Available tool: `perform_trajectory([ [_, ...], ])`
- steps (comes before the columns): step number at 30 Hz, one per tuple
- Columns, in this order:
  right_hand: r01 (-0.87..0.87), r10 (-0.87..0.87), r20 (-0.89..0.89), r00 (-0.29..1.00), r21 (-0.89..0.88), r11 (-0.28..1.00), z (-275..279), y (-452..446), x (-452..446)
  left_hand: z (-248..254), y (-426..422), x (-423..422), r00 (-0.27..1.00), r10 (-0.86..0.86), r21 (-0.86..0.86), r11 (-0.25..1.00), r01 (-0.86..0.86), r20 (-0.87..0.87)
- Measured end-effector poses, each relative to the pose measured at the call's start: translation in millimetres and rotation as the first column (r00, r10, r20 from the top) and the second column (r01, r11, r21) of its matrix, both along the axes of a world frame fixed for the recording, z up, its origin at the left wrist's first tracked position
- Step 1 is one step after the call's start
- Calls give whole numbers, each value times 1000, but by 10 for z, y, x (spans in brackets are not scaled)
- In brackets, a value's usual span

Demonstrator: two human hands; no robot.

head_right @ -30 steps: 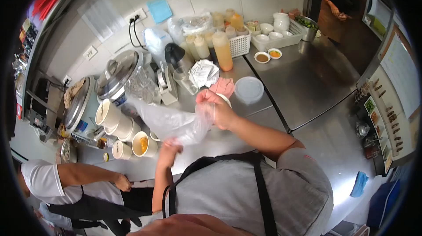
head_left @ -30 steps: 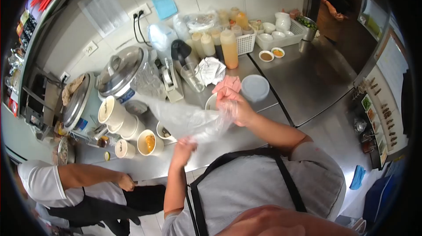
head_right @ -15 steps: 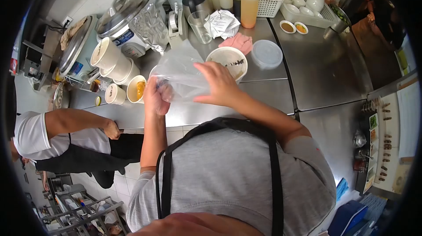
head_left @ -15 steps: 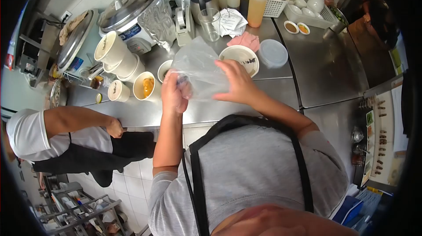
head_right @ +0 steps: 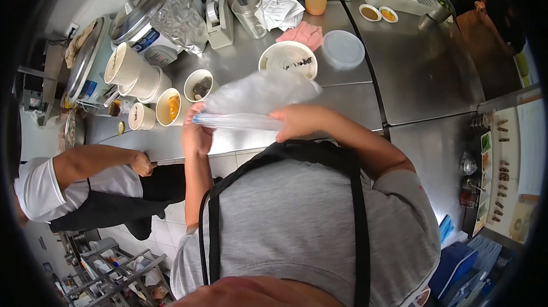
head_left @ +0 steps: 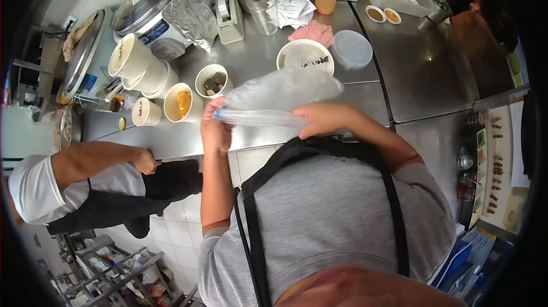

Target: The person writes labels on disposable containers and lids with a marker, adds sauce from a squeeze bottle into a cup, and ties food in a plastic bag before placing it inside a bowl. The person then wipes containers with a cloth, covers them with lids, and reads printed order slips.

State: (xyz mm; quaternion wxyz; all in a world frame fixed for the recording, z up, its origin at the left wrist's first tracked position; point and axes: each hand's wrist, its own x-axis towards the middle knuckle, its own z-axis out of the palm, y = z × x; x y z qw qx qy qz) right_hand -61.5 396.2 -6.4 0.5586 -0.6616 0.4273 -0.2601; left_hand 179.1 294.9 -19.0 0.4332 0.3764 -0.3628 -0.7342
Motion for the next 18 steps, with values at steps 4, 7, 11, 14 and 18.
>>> perform_trajectory([
  [4, -37, 2, 83, 997, 420, 907, -182, 35, -182, -4, 67, -128, 991, 47, 150, 988, -28, -128],
  [7, 128, -487, 468, 737, 611, 781, -453, 106, -268, -151, 20, -94, 997, -72, 129, 989, 76, -36],
  [11, 438, -611, 275, 742, 492, 753, -452, 7, -371, -230, 36, -187, 978, -138, 213, 972, 103, 158],
  [14, 636, -737, 29, 676, -529, 562, 95, 9, -200, -353, -7, -164, 954, -180, 237, 964, 122, 240],
  [18, -95, 112, 15, 994, -424, 901, 467, 53, 265, -298, 63, -227, 958, -212, 278, 948, 154, 193],
])
